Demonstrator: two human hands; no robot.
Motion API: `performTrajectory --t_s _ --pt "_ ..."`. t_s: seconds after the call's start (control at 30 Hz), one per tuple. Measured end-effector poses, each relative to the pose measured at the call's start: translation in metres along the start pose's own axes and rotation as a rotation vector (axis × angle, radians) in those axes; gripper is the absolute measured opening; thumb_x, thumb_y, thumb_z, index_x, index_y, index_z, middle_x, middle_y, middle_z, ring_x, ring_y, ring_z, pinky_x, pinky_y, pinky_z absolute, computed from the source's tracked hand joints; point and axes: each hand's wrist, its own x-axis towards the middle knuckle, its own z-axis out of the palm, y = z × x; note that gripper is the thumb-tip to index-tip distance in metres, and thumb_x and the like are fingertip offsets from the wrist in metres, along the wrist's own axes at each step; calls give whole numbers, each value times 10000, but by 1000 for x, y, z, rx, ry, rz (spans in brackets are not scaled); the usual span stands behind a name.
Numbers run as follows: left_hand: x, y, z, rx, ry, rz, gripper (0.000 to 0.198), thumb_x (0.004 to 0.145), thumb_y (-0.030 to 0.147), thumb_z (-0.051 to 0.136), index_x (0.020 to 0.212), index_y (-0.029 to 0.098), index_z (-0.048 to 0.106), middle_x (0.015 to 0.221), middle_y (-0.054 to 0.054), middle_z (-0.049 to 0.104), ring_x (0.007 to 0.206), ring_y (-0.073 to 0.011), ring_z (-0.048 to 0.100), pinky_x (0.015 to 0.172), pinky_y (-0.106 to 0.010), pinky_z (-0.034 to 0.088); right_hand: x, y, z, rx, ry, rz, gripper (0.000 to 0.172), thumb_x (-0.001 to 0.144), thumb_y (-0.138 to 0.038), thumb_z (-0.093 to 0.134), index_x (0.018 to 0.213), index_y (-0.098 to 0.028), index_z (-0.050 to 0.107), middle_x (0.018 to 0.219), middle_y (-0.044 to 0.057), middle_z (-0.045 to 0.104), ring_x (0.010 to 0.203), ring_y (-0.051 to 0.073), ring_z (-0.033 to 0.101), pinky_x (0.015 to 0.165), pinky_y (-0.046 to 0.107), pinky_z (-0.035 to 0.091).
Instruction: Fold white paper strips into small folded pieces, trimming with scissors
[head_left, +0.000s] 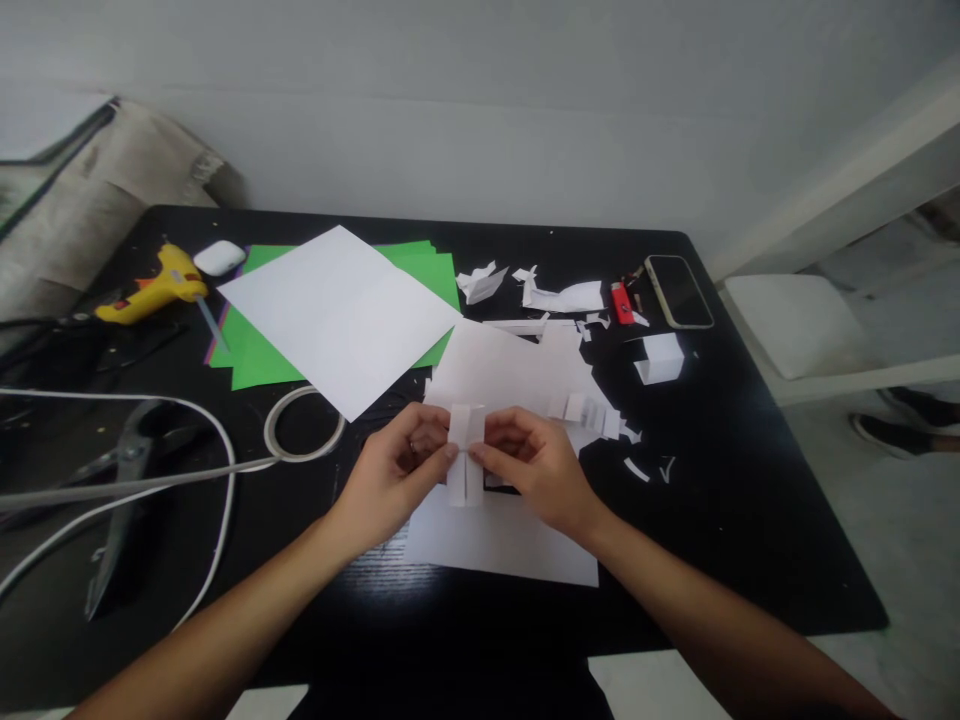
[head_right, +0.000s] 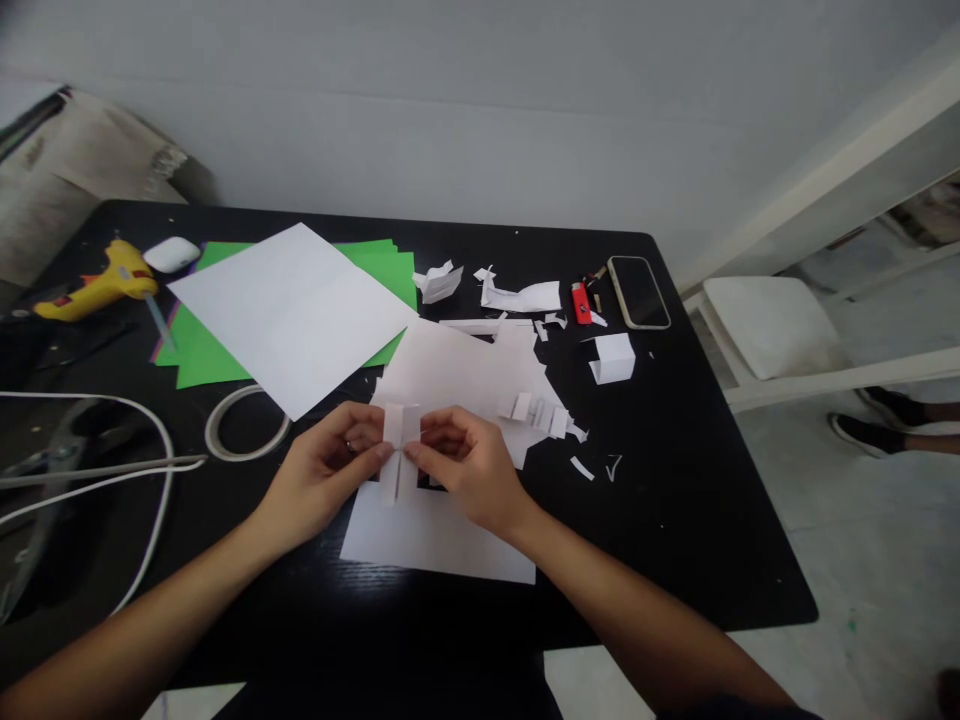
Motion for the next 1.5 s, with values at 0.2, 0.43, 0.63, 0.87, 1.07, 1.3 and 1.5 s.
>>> performTrajectory --t_s 0.2,0.43,0.63,0.87,1.07,1.3,1.5 --pt "1 1 2 -26 20 8 173 910 218 684 1073 193 630 700 36 647 629 -118 638 578 -228 519 0 1 0 -20 2 -20 333 691 -311 943 928 -204 735 829 12 762 760 167 723 714 316 616" --pt "-1 1 2 -6 23 30 192 911 207 684 1091 191 619 675 44 638 606 -110 615 559 -219 499 0 1 2 -39 -32 -44 315 717 -343 927 925 -212 730 855 22 761 818 191 735 770 354 620" --pt "-1 -2 2 -11 -2 39 200 931 200 676 1118 194 605 693 51 622 624 -101 612 590 -217 499 0 1 1 -23 -32 -25 326 698 -325 943 919 -204 737 845 19 760 805 185 729 756 334 603" --pt "-2 -6 1 -11 -14 46 204 942 208 671 1131 194 596 716 40 632 648 -112 626 610 -235 512 0 2 1 -33 -33 -31 309 710 -313 934 921 -200 740 846 21 760 818 186 732 772 338 603" --pt "-2 -6 1 38 -12 64 225 950 234 660 1159 203 585 755 26 635 665 -121 605 614 -251 506 0 2 1 -41 -40 -49 313 725 -347 926 935 -212 736 874 29 768 833 192 738 789 354 616" --pt "-4 -1 0 31 -68 62 226 959 224 614 1178 194 568 813 -9 685 707 -145 646 636 -273 522 1 1 -1 -50 -45 -29 325 714 -362 930 929 -208 742 860 27 769 807 194 742 773 364 631" --pt "-2 -1 -1 -19 -51 20 193 970 221 616 1151 193 557 734 31 658 645 -131 666 612 -258 529 0 -3 0 -24 -54 -4 304 711 -336 926 900 -204 728 815 10 752 768 177 724 717 319 610"
